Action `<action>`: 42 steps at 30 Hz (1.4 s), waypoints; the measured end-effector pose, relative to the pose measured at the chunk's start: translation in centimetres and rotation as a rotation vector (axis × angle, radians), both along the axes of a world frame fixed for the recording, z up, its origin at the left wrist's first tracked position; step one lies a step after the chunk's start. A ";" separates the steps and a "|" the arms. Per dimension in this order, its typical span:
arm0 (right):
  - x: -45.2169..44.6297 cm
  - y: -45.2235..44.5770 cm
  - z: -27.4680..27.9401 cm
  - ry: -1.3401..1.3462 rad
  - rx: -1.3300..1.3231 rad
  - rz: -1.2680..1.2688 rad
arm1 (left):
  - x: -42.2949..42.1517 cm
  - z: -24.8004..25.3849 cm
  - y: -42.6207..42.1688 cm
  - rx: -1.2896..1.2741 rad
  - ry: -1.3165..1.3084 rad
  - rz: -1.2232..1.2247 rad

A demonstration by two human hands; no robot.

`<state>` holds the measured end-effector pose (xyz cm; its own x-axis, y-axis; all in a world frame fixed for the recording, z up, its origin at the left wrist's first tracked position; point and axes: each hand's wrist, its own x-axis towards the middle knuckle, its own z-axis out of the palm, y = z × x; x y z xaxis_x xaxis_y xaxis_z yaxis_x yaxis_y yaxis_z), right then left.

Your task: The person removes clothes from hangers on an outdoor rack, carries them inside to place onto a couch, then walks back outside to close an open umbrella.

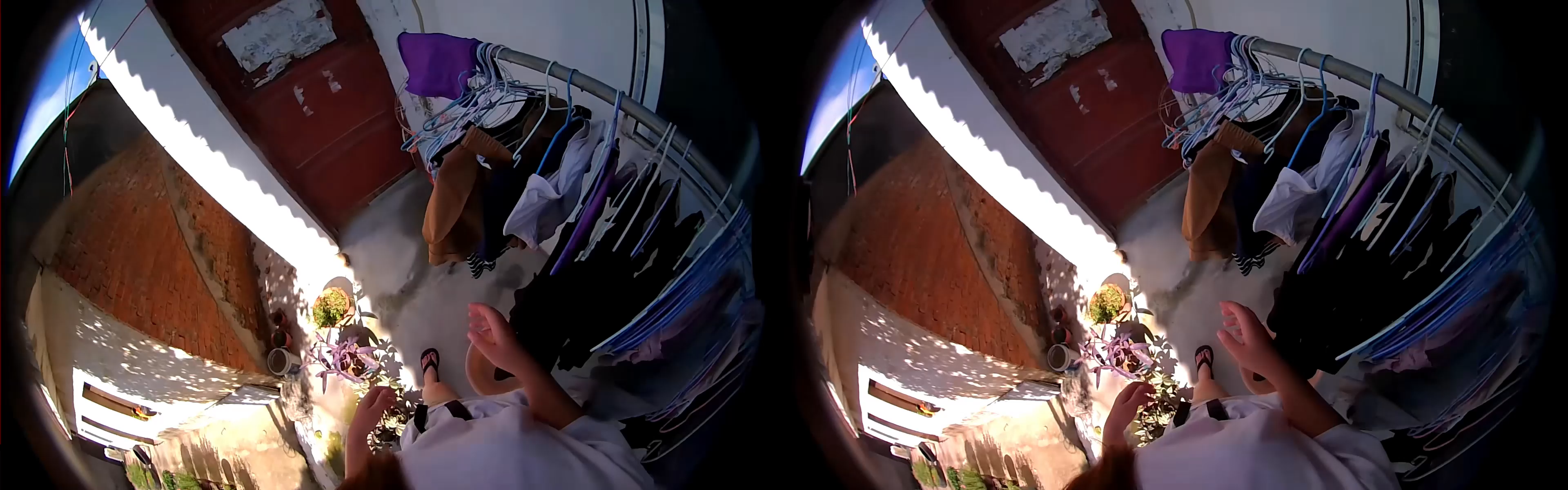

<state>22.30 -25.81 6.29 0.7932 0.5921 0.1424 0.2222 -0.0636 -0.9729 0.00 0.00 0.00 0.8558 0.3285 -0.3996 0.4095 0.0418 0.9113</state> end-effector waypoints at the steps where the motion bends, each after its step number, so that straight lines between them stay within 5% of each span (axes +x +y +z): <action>1: -0.3 0.2 -0.1 0.022 0.050 -0.078 | 0.4 0.3 0.8 0.024 0.026 -0.034; 3: 4.1 2.0 -0.8 0.027 0.055 -0.207 | 6.4 -3.5 3.7 0.065 -0.045 -0.147; 5: 6.2 6.3 -0.7 0.015 0.135 -0.319 | 11.6 -1.6 7.6 0.068 -0.079 -0.241; 7: 9.0 11.1 0.6 -0.160 0.076 -0.577 | 17.7 3.7 9.3 0.453 -0.047 -0.410; 12: 20.1 17.5 -1.0 -0.352 0.036 -1.000 | 27.8 6.9 12.5 0.293 -0.107 -0.599; 15: 21.7 16.6 -1.2 0.151 0.258 -0.922 | 31.9 6.2 14.5 0.245 -0.188 -0.753; 19: 17.1 13.1 -1.0 0.299 0.501 -1.199 | 36.3 3.9 14.9 0.033 -0.211 -0.943; 23: 11.5 10.6 3.9 0.549 0.880 -1.230 | 39.8 4.7 10.3 -0.259 -0.271 -1.099; 27: 8.1 8.2 4.4 0.612 1.057 -0.966 | 40.7 7.3 1.9 -0.189 0.022 -1.075; 29: 7.2 8.3 5.0 0.578 1.054 -0.725 | 40.5 7.2 -2.0 -0.470 0.327 -0.912; 31: 7.3 10.2 4.9 0.586 0.993 -0.821 | 39.5 9.2 -3.8 -1.036 0.302 -0.867; 33: 7.8 12.2 5.0 0.740 0.810 -1.019 | 39.1 9.4 -4.8 -1.273 0.311 -0.893; 36: 7.9 12.7 1.8 0.846 1.101 -1.036 | 39.2 8.4 -4.4 -1.150 0.292 -0.928; 37: 7.2 11.5 -4.0 0.855 1.165 -0.938 | 39.4 8.0 -3.9 -1.074 0.275 -0.921; 39: 7.4 11.5 -5.3 0.830 1.137 -0.796 | 40.3 6.9 -2.9 -0.912 0.213 -0.911; 42: 7.4 14.2 4.9 0.829 0.751 -0.852 | 42.7 2.5 -2.2 -0.641 -0.067 -0.943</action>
<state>29.69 -11.62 11.18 0.8731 -0.1138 -0.4740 -0.2680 0.7002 -0.6617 42.74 -2.17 2.47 0.6792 -0.7043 -0.2066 0.4763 0.2089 0.8541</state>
